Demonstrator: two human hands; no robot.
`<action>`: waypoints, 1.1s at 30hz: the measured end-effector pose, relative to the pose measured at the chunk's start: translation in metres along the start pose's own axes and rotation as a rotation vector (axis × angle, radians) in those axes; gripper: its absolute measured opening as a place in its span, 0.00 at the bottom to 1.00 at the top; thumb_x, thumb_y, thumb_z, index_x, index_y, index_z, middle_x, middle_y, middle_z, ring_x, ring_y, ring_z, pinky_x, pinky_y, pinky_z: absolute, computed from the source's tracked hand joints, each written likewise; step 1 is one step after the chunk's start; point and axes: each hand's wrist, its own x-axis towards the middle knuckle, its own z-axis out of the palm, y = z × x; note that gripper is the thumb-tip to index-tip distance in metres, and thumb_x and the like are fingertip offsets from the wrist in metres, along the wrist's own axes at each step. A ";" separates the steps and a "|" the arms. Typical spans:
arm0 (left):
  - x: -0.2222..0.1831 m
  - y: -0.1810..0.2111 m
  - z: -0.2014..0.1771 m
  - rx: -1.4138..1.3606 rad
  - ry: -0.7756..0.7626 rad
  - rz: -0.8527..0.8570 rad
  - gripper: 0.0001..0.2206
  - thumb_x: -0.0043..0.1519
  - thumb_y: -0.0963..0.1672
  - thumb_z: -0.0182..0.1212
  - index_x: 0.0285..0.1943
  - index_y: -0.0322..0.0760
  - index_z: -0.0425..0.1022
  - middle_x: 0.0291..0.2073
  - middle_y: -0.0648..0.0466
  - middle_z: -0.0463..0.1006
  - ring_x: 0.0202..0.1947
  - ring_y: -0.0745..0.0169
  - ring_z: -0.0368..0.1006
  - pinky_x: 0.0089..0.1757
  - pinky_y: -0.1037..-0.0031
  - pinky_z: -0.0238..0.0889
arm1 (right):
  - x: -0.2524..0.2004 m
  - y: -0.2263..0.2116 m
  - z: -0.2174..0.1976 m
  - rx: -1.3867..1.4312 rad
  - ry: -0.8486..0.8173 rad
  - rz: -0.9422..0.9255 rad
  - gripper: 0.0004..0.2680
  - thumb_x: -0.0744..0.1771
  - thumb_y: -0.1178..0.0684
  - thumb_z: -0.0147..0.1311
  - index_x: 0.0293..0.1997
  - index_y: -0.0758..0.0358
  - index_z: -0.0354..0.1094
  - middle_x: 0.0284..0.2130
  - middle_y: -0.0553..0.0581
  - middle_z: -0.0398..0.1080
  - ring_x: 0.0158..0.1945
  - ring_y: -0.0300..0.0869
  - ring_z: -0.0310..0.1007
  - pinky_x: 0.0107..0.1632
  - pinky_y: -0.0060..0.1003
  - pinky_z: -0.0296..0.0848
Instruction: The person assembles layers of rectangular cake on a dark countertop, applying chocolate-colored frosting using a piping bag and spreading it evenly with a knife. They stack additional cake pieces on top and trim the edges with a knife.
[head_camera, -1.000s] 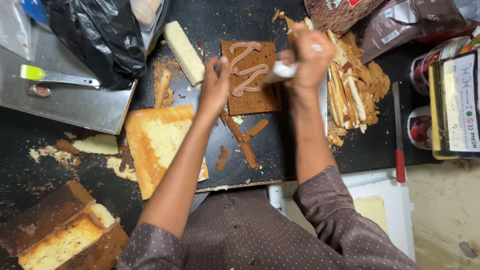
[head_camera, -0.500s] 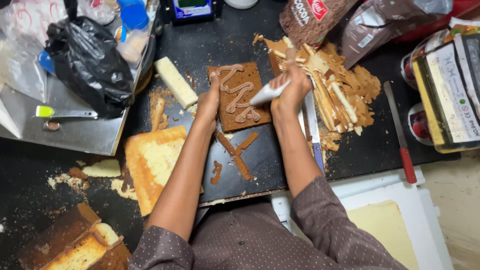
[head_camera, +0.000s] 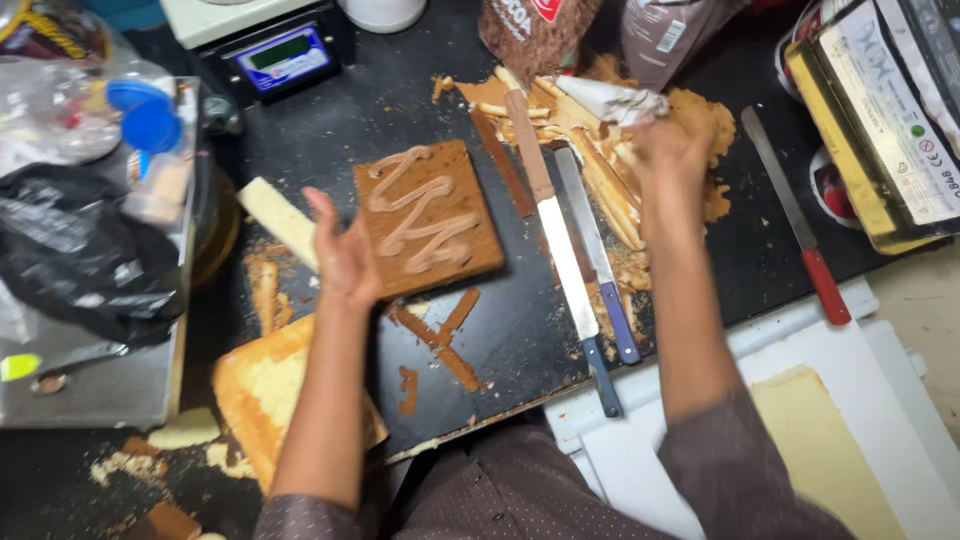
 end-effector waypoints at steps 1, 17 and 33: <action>-0.001 0.011 0.002 0.047 0.036 -0.051 0.59 0.48 0.71 0.49 0.79 0.29 0.48 0.75 0.39 0.56 0.75 0.41 0.52 0.69 0.47 0.47 | -0.050 0.011 -0.013 -0.283 0.001 0.050 0.24 0.68 0.52 0.60 0.70 0.71 0.53 0.52 0.62 0.68 0.52 0.47 0.71 0.52 0.42 0.72; -0.055 0.027 -0.003 0.884 0.546 0.361 0.33 0.64 0.61 0.54 0.65 0.33 0.67 0.51 0.42 0.78 0.53 0.51 0.73 0.54 0.63 0.66 | -0.149 -0.007 0.013 -0.467 -0.390 -0.014 0.21 0.64 0.67 0.51 0.66 0.60 0.65 0.42 0.48 0.69 0.27 0.26 0.61 0.26 0.20 0.59; -0.091 -0.030 0.015 0.385 0.579 0.041 0.46 0.59 0.66 0.34 0.79 0.38 0.40 0.71 0.34 0.53 0.69 0.38 0.58 0.58 0.48 0.63 | -0.221 0.032 0.045 -1.045 -0.733 -0.567 0.11 0.68 0.48 0.58 0.50 0.64 0.79 0.23 0.57 0.70 0.21 0.39 0.63 0.24 0.38 0.61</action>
